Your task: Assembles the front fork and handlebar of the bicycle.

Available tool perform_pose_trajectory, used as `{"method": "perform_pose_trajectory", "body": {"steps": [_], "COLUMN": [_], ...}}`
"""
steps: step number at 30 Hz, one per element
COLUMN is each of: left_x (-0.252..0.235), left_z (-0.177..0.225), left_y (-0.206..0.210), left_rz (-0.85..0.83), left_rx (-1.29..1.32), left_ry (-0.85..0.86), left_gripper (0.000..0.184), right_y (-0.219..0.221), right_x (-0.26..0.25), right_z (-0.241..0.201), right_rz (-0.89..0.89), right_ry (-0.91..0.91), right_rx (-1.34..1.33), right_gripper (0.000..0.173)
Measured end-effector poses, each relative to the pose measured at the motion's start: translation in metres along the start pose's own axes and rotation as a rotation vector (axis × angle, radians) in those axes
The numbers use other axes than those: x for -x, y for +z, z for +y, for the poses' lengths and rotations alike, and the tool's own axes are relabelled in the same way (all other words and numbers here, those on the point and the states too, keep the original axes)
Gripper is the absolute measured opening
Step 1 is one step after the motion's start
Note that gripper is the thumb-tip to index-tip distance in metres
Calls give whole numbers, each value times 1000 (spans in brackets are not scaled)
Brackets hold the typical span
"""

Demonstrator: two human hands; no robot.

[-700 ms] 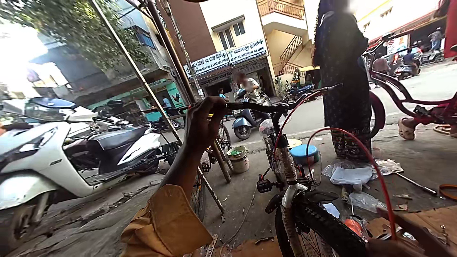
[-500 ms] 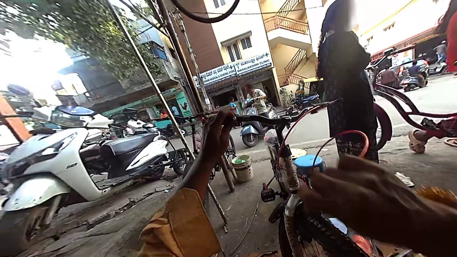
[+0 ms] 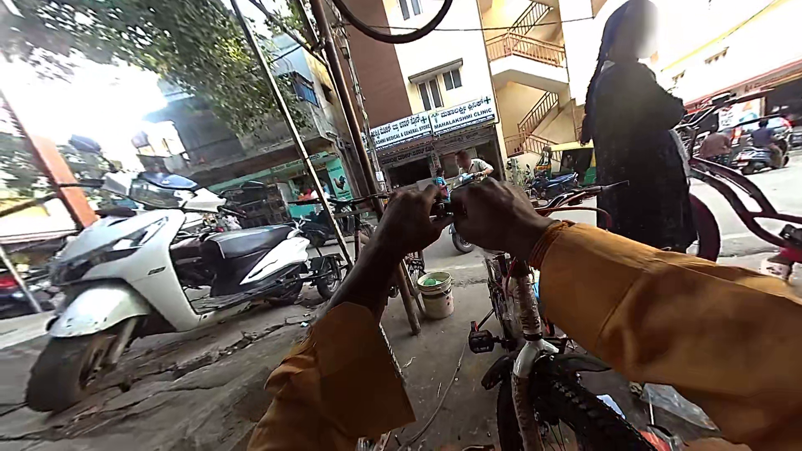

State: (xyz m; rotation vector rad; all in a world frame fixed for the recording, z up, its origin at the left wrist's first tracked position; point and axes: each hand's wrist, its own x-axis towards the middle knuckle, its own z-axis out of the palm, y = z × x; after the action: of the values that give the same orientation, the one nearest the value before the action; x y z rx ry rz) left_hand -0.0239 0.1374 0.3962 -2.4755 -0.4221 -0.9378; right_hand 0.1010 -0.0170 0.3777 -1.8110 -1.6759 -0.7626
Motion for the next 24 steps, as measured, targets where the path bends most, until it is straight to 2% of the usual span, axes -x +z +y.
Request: {"method": "perform_pose_trajectory", "body": {"steps": [3, 8, 12, 20, 24], "left_x": [4, 13, 7, 6, 8], "left_z": [-15, -21, -26, -23, -20], "left_y": [2, -12, -12, -14, -14], "left_rz": [-2, -118, -199, -177, -163], "left_rx": [186, 391, 551, 492, 489], "left_ry": [92, 98, 57, 40, 31], "left_gripper": [39, 40, 53, 45, 45], "right_y": [7, 8, 4, 10, 17], "right_x": [0, 5, 6, 1, -2], "right_z": [-6, -10, -7, -5, -10], "right_rz": [37, 106, 91, -68, -110], "right_ry": [35, 22, 30, 104, 160], "right_rx": [9, 5, 19, -289, -397], "right_gripper": [15, 13, 16, 27, 26]}}
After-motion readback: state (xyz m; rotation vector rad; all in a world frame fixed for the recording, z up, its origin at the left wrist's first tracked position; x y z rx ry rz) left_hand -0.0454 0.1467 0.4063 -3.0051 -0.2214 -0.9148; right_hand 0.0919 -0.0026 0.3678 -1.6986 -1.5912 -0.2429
